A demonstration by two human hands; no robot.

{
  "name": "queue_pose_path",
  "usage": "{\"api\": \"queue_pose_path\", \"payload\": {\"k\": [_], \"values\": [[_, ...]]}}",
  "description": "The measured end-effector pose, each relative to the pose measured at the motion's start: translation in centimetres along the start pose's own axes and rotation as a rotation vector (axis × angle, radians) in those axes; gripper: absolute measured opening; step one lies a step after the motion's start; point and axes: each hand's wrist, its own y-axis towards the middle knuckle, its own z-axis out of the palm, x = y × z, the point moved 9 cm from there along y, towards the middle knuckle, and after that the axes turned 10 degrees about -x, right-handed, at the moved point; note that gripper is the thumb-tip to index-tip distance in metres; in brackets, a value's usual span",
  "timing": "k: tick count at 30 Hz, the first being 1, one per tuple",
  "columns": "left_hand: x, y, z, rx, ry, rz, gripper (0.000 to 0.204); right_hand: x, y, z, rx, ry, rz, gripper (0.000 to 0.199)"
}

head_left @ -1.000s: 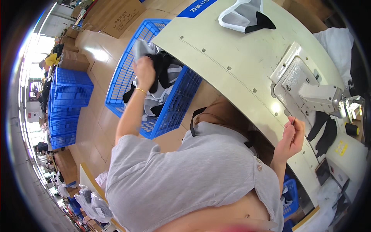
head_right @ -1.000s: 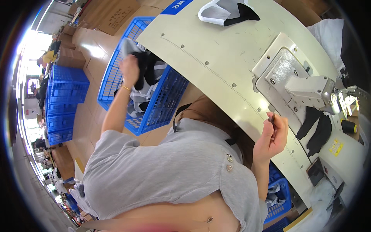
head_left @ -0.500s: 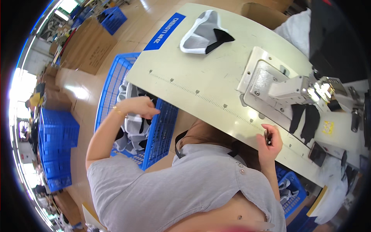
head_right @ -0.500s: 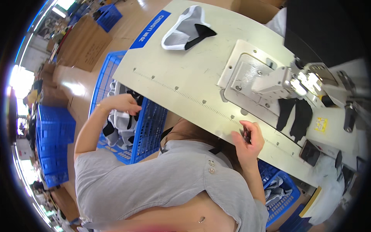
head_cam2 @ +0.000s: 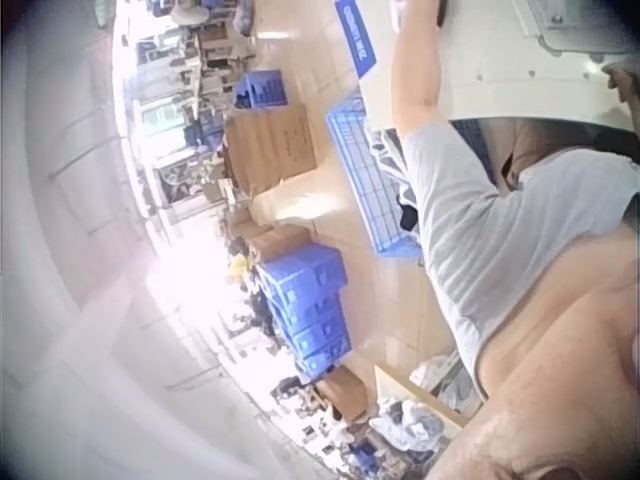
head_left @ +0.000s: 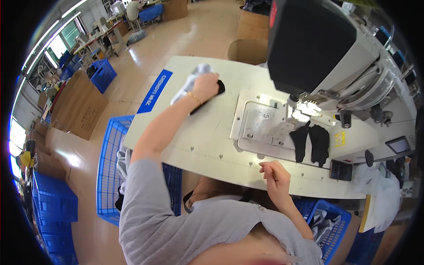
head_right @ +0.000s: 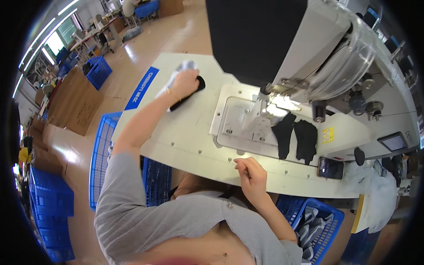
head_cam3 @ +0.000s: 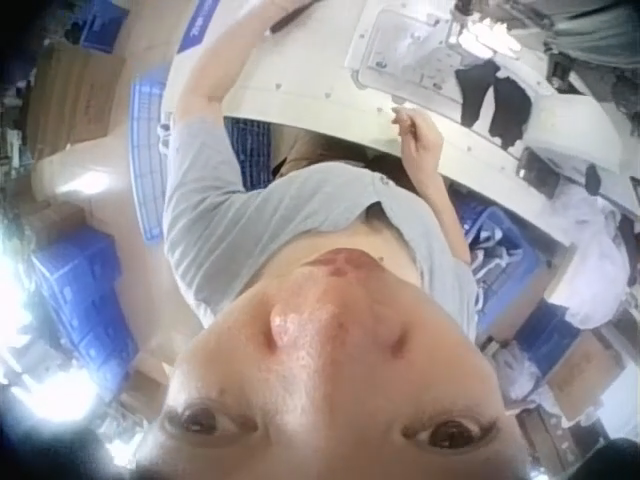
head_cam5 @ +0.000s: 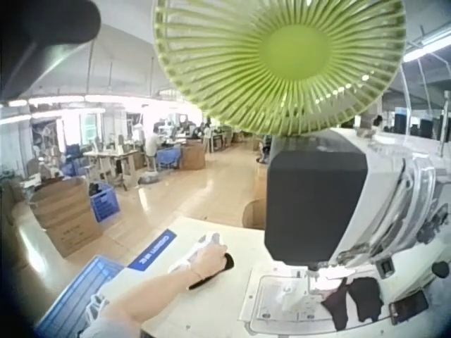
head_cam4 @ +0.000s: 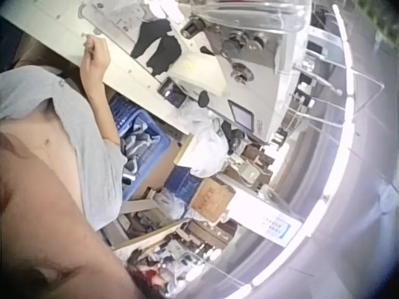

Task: The recorder uses a sewing machine and hand snips to stitch and trim shoe components in a manufacturing setting.

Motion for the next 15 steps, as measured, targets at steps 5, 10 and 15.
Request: {"api": "queue_pose_path", "payload": {"k": [5, 10, 15], "values": [[-16.6, -8.0, -7.7, 0.206, -0.195, 0.097, 0.018, -2.8, 2.8, 0.6, -0.142, 0.244, 0.114, 0.042], [-19.6, -10.6, -9.8, 0.238, -0.509, 0.127, 0.015, -3.5, 4.5, 2.2, -0.215, 0.235, 0.041, 0.042], [-18.0, -11.7, -7.6, 0.597, -0.700, 0.116, 0.019, -4.0, 3.3, 1.3, 0.034, 0.163, 0.174, 0.020]]}}
